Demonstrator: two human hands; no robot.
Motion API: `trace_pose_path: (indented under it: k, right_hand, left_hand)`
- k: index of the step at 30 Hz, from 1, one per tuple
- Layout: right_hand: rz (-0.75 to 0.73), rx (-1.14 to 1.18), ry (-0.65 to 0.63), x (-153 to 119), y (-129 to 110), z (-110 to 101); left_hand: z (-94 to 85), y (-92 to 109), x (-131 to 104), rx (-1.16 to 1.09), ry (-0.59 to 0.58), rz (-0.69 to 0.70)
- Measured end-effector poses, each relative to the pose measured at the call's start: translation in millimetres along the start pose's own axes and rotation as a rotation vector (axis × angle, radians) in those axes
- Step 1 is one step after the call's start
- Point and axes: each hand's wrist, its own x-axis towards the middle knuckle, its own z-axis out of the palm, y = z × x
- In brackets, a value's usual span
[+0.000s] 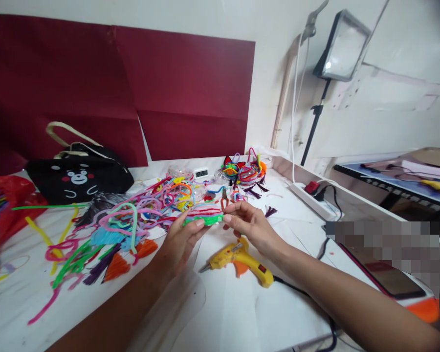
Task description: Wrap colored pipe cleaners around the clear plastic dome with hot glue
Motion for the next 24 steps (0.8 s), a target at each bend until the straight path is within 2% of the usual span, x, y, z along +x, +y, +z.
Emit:
trace_pose_path:
  k: [6, 14, 24]
  right_hand:
    - [-0.092, -0.119, -0.005, 2.2, 1.0, -3.6]
    - [-0.148, -0.193, -0.076, 1.0, 1.8, -6.2]
    - [-0.182, -0.242, -0.032, 1.8, 3.6, -8.6]
  left_hand:
    - [-4.0, -1.8, 1.6, -0.031, -0.008, 0.014]
    - [-3.1, -2.5, 4.2, -0.059, 0.021, 0.02]
    - [-9.4, -6.8, 5.5, -0.065, -0.076, 0.053]
